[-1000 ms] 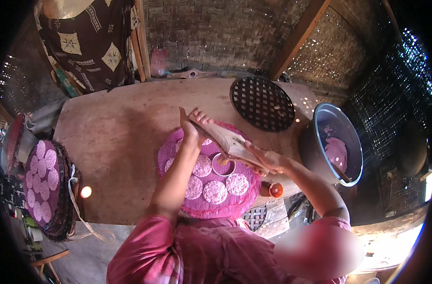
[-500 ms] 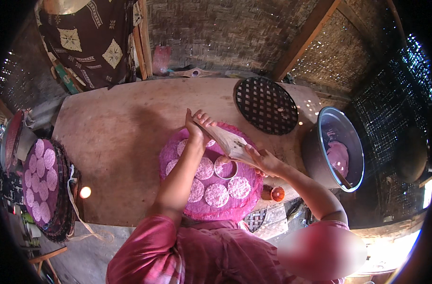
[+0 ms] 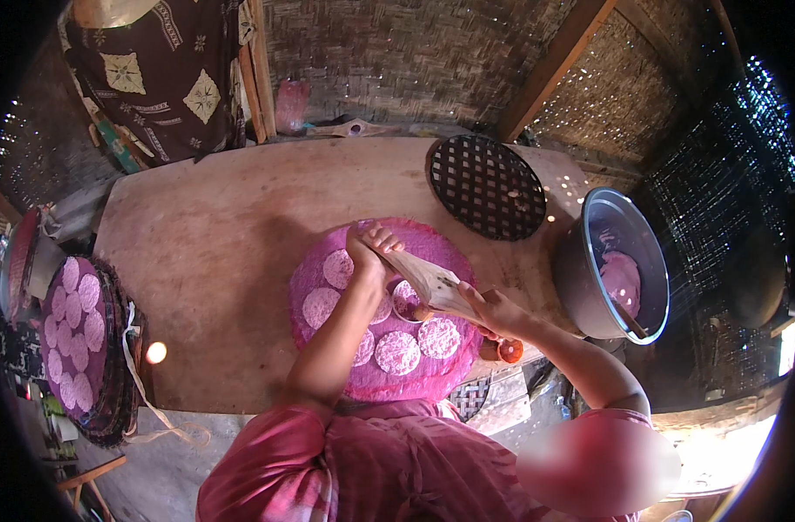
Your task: The person scoops pink dough from a bowl, places it into a wooden mold, and presses it to form round cakes. They then place the finished cakes onto a woven tray and repeat the process.
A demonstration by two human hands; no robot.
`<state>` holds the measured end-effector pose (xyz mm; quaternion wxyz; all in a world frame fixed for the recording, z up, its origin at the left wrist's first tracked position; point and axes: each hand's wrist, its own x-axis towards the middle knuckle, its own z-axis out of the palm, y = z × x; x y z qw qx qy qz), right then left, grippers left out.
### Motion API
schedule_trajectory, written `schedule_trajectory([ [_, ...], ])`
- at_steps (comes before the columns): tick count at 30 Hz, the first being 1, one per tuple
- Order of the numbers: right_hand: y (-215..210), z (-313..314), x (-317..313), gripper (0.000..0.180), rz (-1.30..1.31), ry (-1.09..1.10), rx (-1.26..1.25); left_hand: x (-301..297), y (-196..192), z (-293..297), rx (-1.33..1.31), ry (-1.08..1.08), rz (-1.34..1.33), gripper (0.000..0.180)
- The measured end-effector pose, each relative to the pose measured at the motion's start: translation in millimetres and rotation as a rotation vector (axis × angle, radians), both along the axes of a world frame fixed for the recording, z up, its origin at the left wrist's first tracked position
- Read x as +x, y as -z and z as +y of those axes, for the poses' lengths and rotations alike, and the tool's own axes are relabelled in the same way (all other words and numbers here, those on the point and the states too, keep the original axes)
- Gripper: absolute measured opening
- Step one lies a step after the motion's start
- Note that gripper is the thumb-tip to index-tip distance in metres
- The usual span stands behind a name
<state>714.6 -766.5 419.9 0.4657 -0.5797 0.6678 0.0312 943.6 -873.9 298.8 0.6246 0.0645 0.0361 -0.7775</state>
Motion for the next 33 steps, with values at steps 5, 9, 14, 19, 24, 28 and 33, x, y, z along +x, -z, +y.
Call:
schedule_trajectory([
  [5, 14.9, 2.9, 12.9, 0.084, -0.067, 0.013, -0.055, 17.4, -10.0, -2.2, -0.003, -0.047, -0.089, 0.051],
  [9, 30.3, -4.1, 18.6, 0.088, -0.103, -0.016, -0.104, 29.1, -16.6, -9.7, -0.073, -0.08, -0.202, 0.049],
  [14, 33.7, -13.3, 19.7, 0.092, -0.116, -0.056, -0.248, 30.5, -17.1, -25.5, -0.054, -0.062, -0.195, 0.051],
  [19, -11.1, -23.6, 22.3, 0.074, 0.015, 0.028, -0.271, 28.3, -61.4, -32.3, -0.255, -0.052, -0.11, 0.052],
  [24, -103.9, -3.7, -5.3, 0.068, -0.388, 0.074, -0.055, 26.9, -139.4, 22.4, -0.754, -0.004, -0.661, 0.067],
  [28, -136.6, 33.4, 3.7, 0.067, -0.26, -0.17, -0.249, 16.7, -142.2, 104.6, -1.151, 0.042, -1.688, 0.05],
  [33, -87.5, 49.6, 21.1, 0.057, 0.066, -0.553, -0.855, 1.1, -94.1, 147.3, -1.19, 0.008, -1.357, 0.036],
])
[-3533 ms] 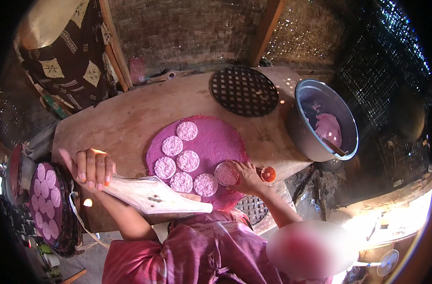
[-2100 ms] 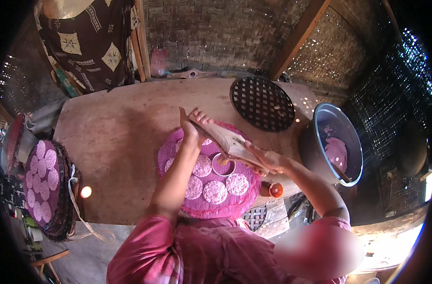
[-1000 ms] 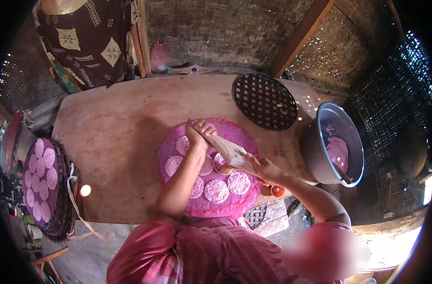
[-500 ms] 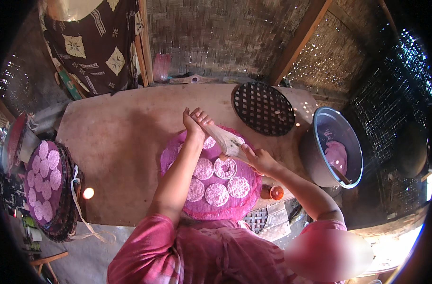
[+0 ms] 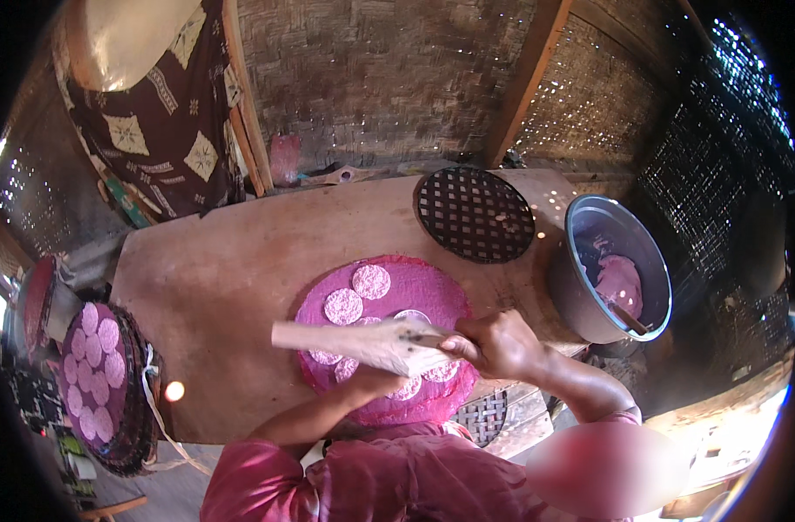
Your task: The person scoops pink dough from a bowl, places it into a wooden mold, and presses it to form round cakes. They then place the finished cakes onto a woven tray and repeat the process.
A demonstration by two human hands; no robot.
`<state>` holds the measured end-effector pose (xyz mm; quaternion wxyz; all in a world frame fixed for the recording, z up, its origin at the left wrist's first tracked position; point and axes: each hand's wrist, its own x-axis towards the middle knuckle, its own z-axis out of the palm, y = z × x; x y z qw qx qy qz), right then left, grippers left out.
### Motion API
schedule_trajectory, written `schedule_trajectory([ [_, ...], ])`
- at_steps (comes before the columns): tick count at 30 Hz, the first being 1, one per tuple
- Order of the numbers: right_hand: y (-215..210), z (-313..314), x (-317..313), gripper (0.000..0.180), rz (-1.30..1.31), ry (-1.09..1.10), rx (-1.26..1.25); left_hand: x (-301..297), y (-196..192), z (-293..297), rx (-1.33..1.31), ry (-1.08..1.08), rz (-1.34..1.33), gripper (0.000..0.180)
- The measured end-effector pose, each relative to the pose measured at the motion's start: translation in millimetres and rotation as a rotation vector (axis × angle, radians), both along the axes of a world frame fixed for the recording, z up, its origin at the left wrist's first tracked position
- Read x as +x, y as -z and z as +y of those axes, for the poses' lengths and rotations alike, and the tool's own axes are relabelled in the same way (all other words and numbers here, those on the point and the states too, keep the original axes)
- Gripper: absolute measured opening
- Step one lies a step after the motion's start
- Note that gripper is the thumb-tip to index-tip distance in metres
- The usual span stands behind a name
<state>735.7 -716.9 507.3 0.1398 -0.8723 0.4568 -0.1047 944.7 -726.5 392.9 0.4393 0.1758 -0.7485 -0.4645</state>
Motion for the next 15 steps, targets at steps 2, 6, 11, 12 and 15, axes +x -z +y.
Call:
schedule_trajectory([
  [2, 25.7, -16.7, -11.0, 0.058, -0.143, -0.116, 0.094, -0.1, 9.3, 23.6, 0.092, -0.055, -0.196, 0.039],
  [6, 69.2, -47.9, -12.1, 0.061, -0.128, -0.122, 0.358, -8.3, 2.7, 53.5, 1.097, 0.372, 0.209, 0.013],
  [11, 33.9, -39.5, 15.7, 0.067, -0.618, -0.34, 0.273, 12.8, -6.1, 22.4, 1.292, 0.895, 0.347, 0.015],
  [12, 17.7, -38.3, 32.1, 0.074, -0.746, -0.528, -0.01, 16.2, -7.2, 10.2, 1.392, 0.915, 0.2, 0.017],
  [15, -33.6, -4.0, 49.2, 0.054, -0.374, -0.849, -0.171, 17.2, -20.6, -8.2, 1.013, 0.793, -0.115, 0.039],
])
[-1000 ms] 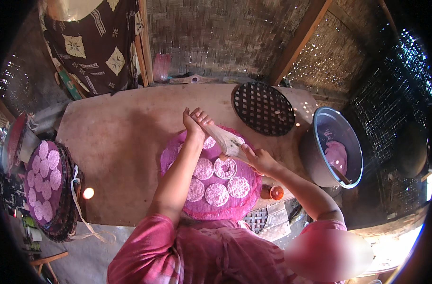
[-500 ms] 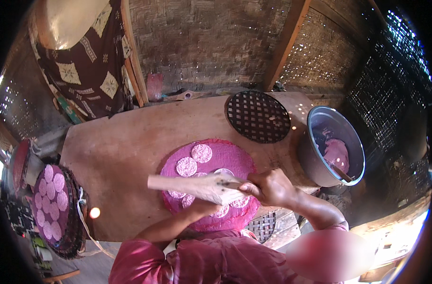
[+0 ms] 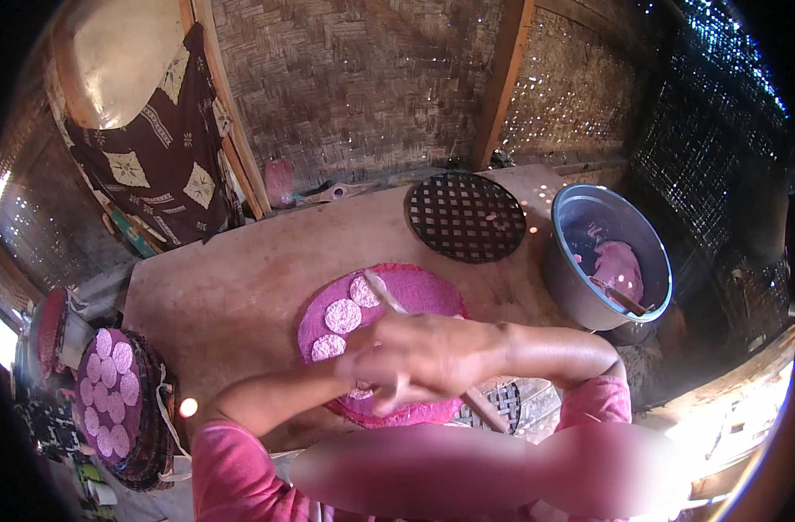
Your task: The person scoops pink dough from a bowl, places it into a wooden mold, and presses it to form round cakes. They then place the finished cakes onto a woven tray and repeat the process.
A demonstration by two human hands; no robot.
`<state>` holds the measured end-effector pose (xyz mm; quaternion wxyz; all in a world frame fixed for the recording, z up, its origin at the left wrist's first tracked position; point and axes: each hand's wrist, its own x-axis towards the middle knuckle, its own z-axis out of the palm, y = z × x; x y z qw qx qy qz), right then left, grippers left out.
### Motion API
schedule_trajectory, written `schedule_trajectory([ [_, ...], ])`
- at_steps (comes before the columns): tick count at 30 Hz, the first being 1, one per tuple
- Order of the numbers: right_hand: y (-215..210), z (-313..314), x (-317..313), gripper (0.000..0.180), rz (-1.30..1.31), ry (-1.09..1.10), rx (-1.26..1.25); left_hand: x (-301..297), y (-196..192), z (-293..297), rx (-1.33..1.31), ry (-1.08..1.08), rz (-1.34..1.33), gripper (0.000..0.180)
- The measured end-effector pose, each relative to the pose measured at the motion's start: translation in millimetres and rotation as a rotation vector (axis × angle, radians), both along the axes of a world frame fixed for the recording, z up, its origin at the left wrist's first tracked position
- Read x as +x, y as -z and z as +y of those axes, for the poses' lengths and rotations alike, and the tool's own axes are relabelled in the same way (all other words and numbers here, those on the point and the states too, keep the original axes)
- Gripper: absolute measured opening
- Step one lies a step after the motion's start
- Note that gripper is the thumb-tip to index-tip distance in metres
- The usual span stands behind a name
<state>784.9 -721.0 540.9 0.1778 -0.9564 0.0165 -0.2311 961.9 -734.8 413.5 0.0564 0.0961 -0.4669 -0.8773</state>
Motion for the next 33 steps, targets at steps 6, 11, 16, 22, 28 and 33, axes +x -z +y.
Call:
schedule_trajectory([
  [6, -27.4, -1.1, -2.1, 0.052, -0.14, 0.366, 0.202, -14.0, -65.0, -32.3, -1.215, -0.094, -0.016, 0.028],
  [11, -28.1, -43.2, -72.5, 0.032, -0.655, 1.037, 0.405, 36.0, -70.9, -35.0, -1.715, -0.439, -1.026, 0.03],
  [16, -8.6, -67.3, -148.2, 0.03, -1.82, 0.683, 0.618, 13.6, -41.6, -58.3, -0.443, -1.02, 0.063, 0.034],
  [22, 80.2, -98.0, -122.0, 0.044, -1.694, 0.741, 1.13, -54.4, -34.1, -86.2, -1.25, -1.441, -0.224, 0.035],
  [28, 82.5, -38.6, -317.2, 0.029, 0.815, 2.198, -0.086, -16.2, -93.9, -104.8, -0.753, -1.461, 0.285, 0.025],
  [33, 70.6, -10.3, -371.5, 0.033, 1.12, 2.01, 0.458, -30.8, -102.2, -127.6, -2.056, -1.349, -0.325, 0.032],
])
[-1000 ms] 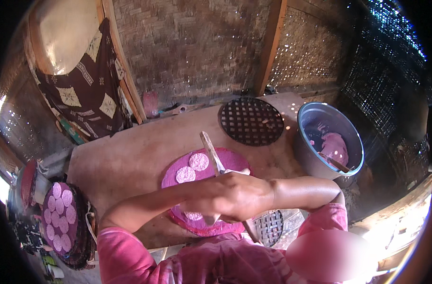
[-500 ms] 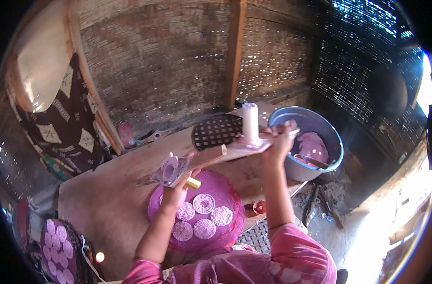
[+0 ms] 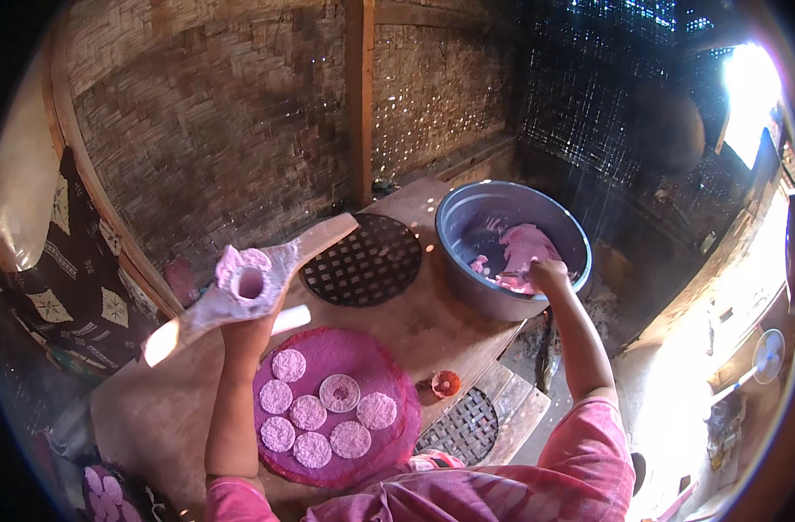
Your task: The person scoops pink dough from a bowl, places it into a wooden mold, and presses it to form round cakes. They then place the finished cakes onto a woven tray and repeat the process.
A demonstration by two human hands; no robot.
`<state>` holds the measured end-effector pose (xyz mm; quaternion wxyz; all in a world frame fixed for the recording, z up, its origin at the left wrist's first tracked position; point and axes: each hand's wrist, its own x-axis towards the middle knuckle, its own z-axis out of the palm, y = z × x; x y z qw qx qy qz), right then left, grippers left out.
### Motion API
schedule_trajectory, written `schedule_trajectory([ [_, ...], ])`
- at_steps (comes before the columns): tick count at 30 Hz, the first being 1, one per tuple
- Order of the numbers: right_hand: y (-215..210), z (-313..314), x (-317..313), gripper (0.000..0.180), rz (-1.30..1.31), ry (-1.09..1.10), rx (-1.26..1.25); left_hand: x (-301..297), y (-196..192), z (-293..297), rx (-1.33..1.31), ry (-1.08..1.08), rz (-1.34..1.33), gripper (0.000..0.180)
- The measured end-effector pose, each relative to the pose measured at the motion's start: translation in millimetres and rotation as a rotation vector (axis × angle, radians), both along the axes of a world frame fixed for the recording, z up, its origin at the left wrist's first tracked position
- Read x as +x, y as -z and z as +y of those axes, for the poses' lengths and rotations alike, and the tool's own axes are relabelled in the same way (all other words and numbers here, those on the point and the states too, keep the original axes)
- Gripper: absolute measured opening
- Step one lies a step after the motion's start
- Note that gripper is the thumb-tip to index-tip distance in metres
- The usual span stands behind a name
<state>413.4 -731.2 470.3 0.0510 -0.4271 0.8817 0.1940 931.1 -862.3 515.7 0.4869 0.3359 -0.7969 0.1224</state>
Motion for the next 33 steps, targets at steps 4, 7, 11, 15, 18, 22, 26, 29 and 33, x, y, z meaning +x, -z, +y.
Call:
schedule_trajectory([
  [4, -61.4, 34.7, 10.0, 0.032, -0.157, -0.328, -0.257, -8.0, 8.8, -14.5, 0.065, 0.067, -0.041, 0.04],
  [7, -100.1, 47.8, 42.3, 0.032, -0.553, -0.508, -0.584, -27.6, 12.3, -18.7, 0.104, 0.2, -0.054, 0.038],
  [11, -95.8, 23.0, 144.4, 0.039, -1.067, -0.366, -0.907, -67.3, 8.7, -16.7, 0.137, 0.223, -0.088, 0.021],
  [15, -68.9, -25.8, 252.4, 0.045, -0.808, -0.675, -1.348, -92.5, -3.1, -8.1, 0.122, 0.198, -0.068, 0.022],
  [18, -51.4, -39.1, 294.4, 0.053, -0.692, -0.72, -1.343, -94.7, -13.0, -5.1, 0.015, 0.103, -0.087, 0.021],
  [22, -22.4, -28.2, 323.6, 0.057, -0.624, -0.7, -1.194, -71.7, -10.5, -18.4, 0.069, 0.08, 0.099, 0.016],
  [26, -8.3, -9.3, 334.3, 0.058, -0.683, -0.812, -1.04, -31.4, 10.1, -44.9, -0.025, 0.007, 0.087, 0.016],
  [29, -21.1, -2.7, 315.5, 0.048, -0.869, -0.87, -0.894, -0.9, 13.3, -61.0, 0.223, -0.069, 0.074, 0.018],
  [33, -39.5, -16.7, 287.8, 0.045, -0.986, -0.738, -0.867, 6.7, 7.0, -48.5, -0.101, -0.262, -0.037, 0.017],
])
